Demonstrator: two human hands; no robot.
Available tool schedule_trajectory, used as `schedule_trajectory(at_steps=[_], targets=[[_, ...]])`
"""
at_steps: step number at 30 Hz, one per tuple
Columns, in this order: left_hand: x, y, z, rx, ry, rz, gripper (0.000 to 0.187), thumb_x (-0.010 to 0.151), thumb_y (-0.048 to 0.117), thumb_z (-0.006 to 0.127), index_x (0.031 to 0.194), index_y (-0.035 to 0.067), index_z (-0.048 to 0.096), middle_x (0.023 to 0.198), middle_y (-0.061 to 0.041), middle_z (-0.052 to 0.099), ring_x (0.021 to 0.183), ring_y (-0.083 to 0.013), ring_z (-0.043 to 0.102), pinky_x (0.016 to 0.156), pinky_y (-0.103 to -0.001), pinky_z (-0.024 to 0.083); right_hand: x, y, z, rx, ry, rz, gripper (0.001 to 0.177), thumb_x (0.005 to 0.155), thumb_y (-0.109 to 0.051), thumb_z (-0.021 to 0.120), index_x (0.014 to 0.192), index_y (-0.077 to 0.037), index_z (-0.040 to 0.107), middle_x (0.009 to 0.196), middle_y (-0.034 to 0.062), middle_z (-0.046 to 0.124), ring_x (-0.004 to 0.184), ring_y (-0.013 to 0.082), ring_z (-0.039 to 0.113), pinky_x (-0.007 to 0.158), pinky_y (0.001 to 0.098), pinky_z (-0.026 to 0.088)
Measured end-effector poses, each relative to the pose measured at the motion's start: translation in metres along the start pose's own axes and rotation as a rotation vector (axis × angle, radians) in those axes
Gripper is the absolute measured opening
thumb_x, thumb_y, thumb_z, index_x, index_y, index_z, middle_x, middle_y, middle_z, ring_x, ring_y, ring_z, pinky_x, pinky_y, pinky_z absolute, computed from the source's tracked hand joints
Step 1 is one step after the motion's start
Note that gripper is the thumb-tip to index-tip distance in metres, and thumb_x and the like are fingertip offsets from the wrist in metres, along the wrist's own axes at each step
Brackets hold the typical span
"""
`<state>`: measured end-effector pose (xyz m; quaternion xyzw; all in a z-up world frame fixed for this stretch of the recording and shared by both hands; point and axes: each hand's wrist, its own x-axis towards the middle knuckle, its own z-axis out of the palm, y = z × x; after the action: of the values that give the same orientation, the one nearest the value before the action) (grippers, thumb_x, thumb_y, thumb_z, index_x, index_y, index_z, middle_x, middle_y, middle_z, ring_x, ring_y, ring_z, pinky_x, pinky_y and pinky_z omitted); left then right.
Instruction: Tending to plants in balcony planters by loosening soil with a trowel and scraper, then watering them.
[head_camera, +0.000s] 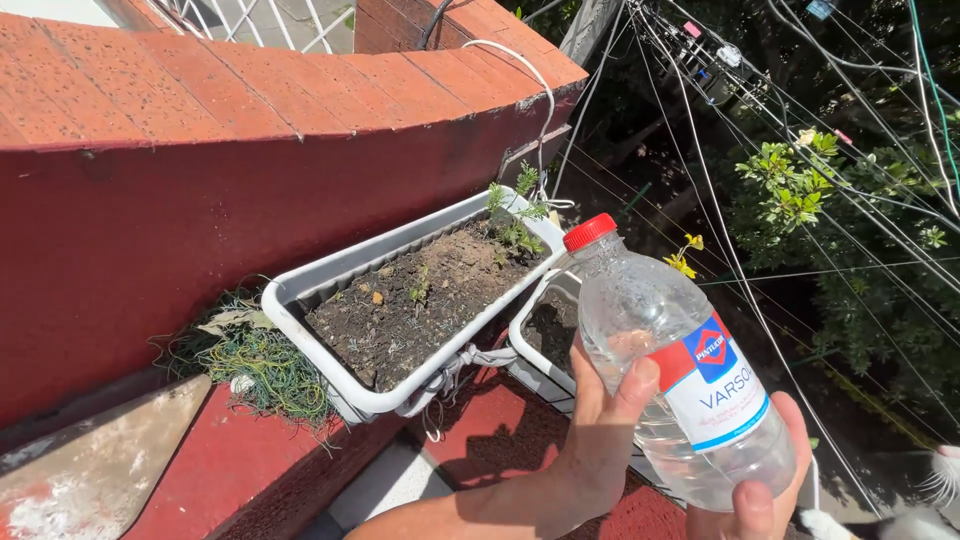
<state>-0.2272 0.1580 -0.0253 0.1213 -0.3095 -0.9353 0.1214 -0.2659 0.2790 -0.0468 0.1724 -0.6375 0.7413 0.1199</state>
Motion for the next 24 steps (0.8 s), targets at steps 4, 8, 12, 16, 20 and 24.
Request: schedule_trajectory(at_steps=[4, 8, 12, 16, 20, 24], targets=[[0.021, -0.008, -0.005, -0.011, -0.031, 0.177, 0.095, 0.079, 0.057, 0.067, 0.155, 0.015, 0.027, 0.147, -0.012, 0.055, 0.133, -0.0210, 0.055, 0.115, -0.039, 0.043, 0.011, -0.024, 0.017, -0.071, 0.012, 0.156, 0.115, 0.055, -0.054, 0.055, 0.157, -0.009, 0.028, 0.145, 0.0240, 0.045, 0.126, 0.0390, 0.053, 0.097, 0.0530, 0.045], [0.039, 0.007, -0.009, 0.174, 0.096, 0.097, 0.124, 0.058, 0.075, 0.067, 0.160, 0.021, 0.022, 0.160, -0.008, 0.046, 0.146, -0.0243, 0.045, 0.120, -0.044, 0.035, 0.034, -0.015, 0.008, -0.037, -0.082, 0.201, 0.111, 0.058, -0.050, 0.054, 0.157, -0.011, 0.024, 0.150, 0.0243, 0.042, 0.129, 0.0410, 0.050, 0.101, 0.0603, 0.044], [0.046, 0.015, -0.014, 0.170, 0.110, -0.156, 0.149, 0.046, 0.077, 0.066, 0.162, 0.021, -0.008, 0.173, -0.007, 0.007, 0.159, -0.0275, 0.014, 0.126, -0.055, 0.017, 0.048, -0.016, 0.012, -0.098, -0.116, 0.207, 0.114, 0.054, -0.053, 0.058, 0.154, -0.008, 0.027, 0.149, 0.0196, 0.043, 0.128, 0.0369, 0.051, 0.100, 0.0570, 0.047], [0.047, 0.018, -0.014, 0.000, 0.047, -0.106, 0.119, 0.047, 0.067, 0.074, 0.149, 0.023, 0.032, 0.153, -0.009, 0.055, 0.140, -0.0283, 0.053, 0.109, -0.053, 0.043, 0.054, -0.031, 0.019, -0.169, -0.137, 0.257, 0.111, 0.057, -0.046, 0.057, 0.157, -0.008, 0.026, 0.142, 0.0197, 0.046, 0.125, 0.0365, 0.053, 0.102, 0.0539, 0.047], [0.047, 0.021, -0.014, 0.038, 0.047, -0.141, 0.131, 0.046, 0.070, 0.072, 0.157, 0.025, 0.021, 0.162, -0.012, 0.045, 0.147, -0.0326, 0.044, 0.117, -0.058, 0.034, 0.058, -0.039, 0.022, -0.199, -0.137, 0.295, 0.113, 0.054, -0.047, 0.057, 0.156, -0.009, 0.027, 0.142, 0.0177, 0.045, 0.123, 0.0349, 0.053, 0.101, 0.0512, 0.047], [0.047, 0.016, -0.013, -0.107, -0.006, -0.023, 0.106, 0.057, 0.054, 0.078, 0.148, 0.023, 0.035, 0.145, -0.013, 0.059, 0.132, -0.0301, 0.059, 0.109, -0.048, 0.050, 0.056, -0.044, 0.022, -0.187, -0.153, 0.293, 0.111, 0.057, -0.045, 0.055, 0.158, -0.010, 0.026, 0.141, 0.0177, 0.045, 0.122, 0.0345, 0.053, 0.102, 0.0525, 0.046]])
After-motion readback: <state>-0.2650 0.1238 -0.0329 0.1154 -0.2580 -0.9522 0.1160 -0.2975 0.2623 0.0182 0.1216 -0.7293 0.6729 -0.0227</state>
